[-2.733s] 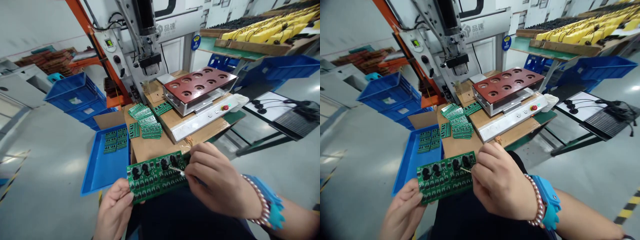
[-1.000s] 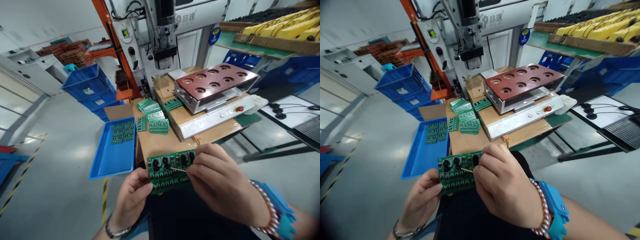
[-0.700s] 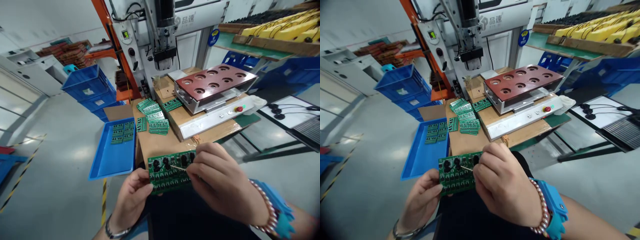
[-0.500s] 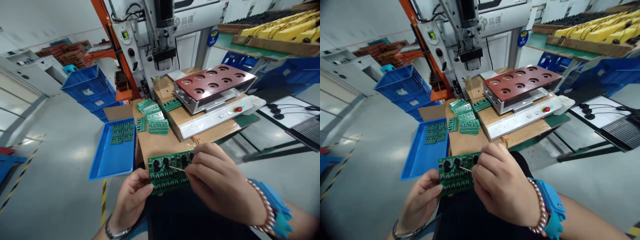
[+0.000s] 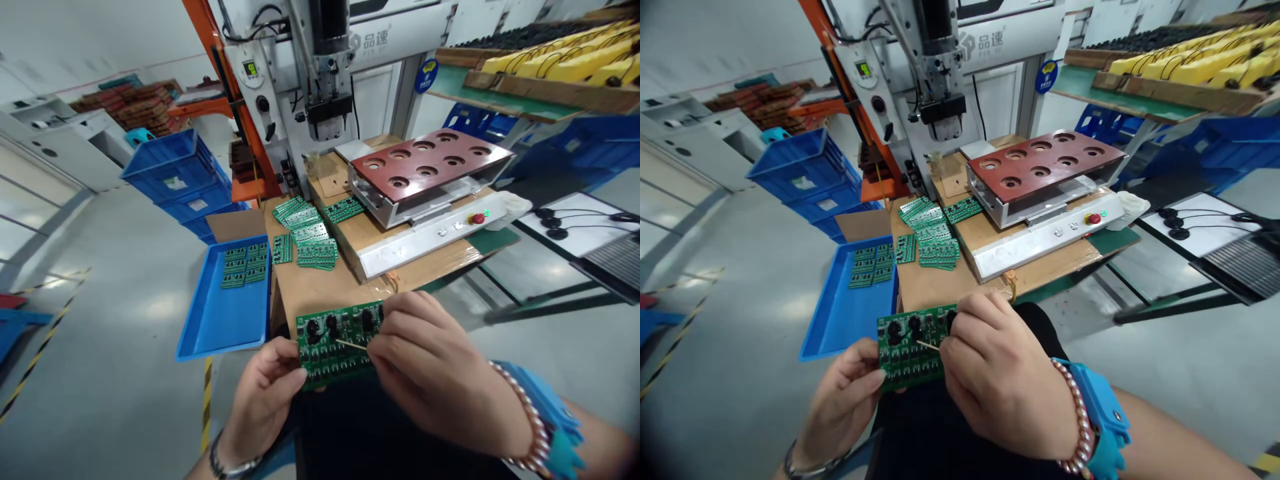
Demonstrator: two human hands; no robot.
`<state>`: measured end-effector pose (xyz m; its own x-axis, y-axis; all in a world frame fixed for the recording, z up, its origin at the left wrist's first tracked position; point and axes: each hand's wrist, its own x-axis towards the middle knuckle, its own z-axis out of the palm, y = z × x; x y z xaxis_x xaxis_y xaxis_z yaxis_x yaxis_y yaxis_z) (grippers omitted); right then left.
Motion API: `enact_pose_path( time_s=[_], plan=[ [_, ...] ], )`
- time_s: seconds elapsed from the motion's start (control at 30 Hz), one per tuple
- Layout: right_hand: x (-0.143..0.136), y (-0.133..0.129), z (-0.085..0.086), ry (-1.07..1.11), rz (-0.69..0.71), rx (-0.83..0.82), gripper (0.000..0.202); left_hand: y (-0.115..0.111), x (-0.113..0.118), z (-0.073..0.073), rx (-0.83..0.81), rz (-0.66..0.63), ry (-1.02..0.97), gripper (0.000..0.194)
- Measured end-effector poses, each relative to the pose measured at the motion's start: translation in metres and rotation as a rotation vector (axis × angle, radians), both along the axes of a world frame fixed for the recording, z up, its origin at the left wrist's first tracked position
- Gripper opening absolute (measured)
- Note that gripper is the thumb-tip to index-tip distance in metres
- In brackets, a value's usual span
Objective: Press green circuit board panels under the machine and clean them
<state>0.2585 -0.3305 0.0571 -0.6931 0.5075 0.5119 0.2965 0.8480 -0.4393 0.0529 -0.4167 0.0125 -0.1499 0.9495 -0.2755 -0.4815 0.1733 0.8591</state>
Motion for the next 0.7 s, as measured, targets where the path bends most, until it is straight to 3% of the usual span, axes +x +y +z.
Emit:
enact_pose_path(
  time_s=[0.7],
  plan=[
    [0.0045,-0.0002,0.0031,0.031,-0.030,0.014,0.010,-0.0008,0.0025,0.0003,0.018,0.018,0.027,0.013]
  ],
)
